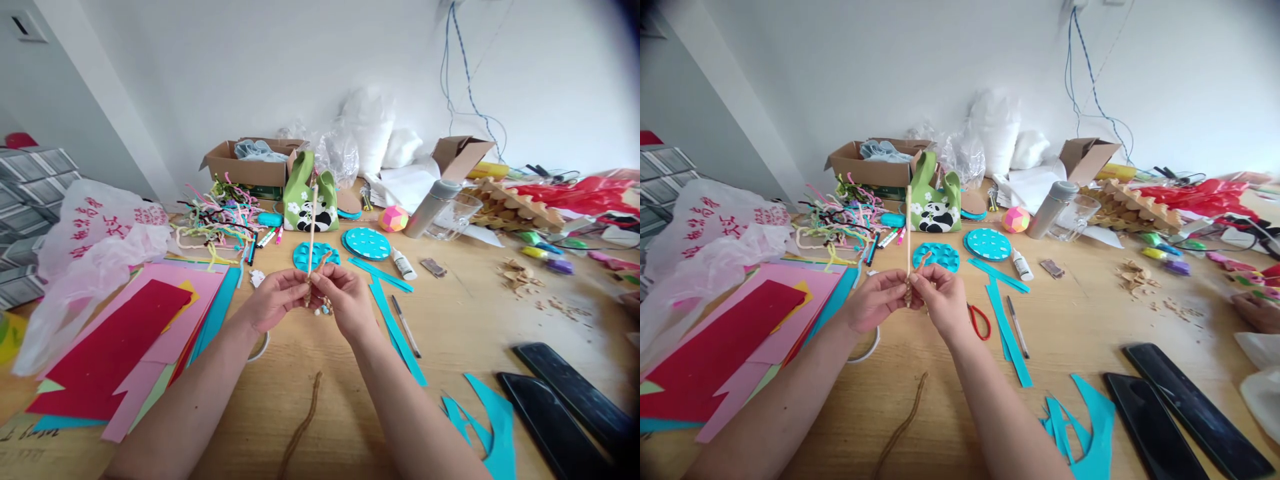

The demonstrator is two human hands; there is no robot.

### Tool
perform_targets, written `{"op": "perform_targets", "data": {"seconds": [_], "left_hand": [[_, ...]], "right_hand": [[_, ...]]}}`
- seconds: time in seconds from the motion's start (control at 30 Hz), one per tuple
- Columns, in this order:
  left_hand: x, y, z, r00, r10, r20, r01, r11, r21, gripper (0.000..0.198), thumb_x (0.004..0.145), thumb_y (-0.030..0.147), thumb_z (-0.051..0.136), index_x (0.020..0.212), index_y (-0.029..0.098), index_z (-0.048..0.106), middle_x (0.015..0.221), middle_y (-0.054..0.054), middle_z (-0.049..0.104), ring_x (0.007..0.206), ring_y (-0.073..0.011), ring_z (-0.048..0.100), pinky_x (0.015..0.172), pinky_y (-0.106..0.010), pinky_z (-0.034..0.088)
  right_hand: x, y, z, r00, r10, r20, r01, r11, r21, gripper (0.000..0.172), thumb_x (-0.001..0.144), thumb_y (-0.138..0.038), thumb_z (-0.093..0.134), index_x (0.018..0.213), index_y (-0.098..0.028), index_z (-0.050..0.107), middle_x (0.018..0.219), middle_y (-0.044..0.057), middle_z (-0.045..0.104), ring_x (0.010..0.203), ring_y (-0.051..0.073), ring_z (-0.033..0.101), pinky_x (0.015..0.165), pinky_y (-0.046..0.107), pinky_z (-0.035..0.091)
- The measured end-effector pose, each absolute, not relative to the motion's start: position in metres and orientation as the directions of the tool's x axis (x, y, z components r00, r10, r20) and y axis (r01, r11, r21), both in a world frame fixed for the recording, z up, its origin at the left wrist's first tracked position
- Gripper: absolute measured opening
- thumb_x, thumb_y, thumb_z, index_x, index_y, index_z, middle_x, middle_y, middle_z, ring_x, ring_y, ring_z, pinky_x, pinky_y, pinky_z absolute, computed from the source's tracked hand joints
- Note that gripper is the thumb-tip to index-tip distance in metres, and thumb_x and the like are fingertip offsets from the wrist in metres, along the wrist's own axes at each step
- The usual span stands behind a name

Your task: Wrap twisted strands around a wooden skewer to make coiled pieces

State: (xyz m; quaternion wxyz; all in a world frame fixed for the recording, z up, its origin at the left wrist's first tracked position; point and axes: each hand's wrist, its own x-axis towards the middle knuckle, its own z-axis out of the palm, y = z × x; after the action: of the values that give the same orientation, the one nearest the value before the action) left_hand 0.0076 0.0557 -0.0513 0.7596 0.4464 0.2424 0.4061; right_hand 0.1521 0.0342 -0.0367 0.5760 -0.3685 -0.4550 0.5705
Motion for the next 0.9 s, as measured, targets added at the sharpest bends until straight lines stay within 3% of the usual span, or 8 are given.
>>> {"op": "perform_targets", "data": {"seconds": [0.17,0.33,0.77,0.9], "left_hand": [[0.014,0.054,-0.05,0.369,0.924,0.099,-0.339,0.035,0.94,0.02,0.067,0.023,0.078,0.075,0.014,0.063,0.07,-0.001,0.068,0.064,-0.0125,0.063,0.066,-0.027,0.05],[0.014,0.049,-0.045,0.283,0.953,0.104,-0.223,-0.04,0.974,0.019,0.072,0.029,0.074,0.074,0.013,0.065,0.069,-0.003,0.07,0.066,-0.0146,0.066,0.069,-0.028,0.051],[0.011,0.047,-0.039,0.451,0.872,0.19,-0.229,-0.093,0.969,0.025,0.084,0.032,0.061,0.071,0.012,0.067,0.064,-0.002,0.062,0.062,-0.012,0.056,0.062,-0.025,0.044],[0.008,0.048,-0.041,0.518,0.838,0.171,-0.271,-0.029,0.962,0.025,0.085,0.033,0.06,0.073,0.012,0.066,0.064,-0.003,0.06,0.061,-0.0118,0.055,0.059,-0.024,0.043]], "right_hand": [[0.151,0.034,-0.04,0.016,0.99,0.14,-0.217,0.14,-0.966,0.024,0.07,-0.036,0.075,0.068,-0.017,0.062,0.061,-0.001,0.061,0.053,0.011,0.055,0.053,0.025,0.046],[0.151,0.034,-0.04,-0.007,0.993,0.115,-0.325,0.107,-0.94,0.019,0.072,-0.032,0.075,0.067,-0.017,0.065,0.061,0.0,0.063,0.056,0.012,0.057,0.059,0.026,0.047],[0.153,0.032,-0.033,-0.133,0.971,0.201,-0.437,0.124,-0.891,0.013,0.081,-0.022,0.067,0.07,-0.017,0.061,0.054,0.0,0.064,0.047,0.015,0.059,0.052,0.029,0.046],[0.154,0.032,-0.032,-0.194,0.959,0.208,-0.463,0.098,-0.881,0.013,0.081,-0.022,0.066,0.07,-0.017,0.061,0.053,0.0,0.065,0.047,0.016,0.06,0.052,0.029,0.047]]}}
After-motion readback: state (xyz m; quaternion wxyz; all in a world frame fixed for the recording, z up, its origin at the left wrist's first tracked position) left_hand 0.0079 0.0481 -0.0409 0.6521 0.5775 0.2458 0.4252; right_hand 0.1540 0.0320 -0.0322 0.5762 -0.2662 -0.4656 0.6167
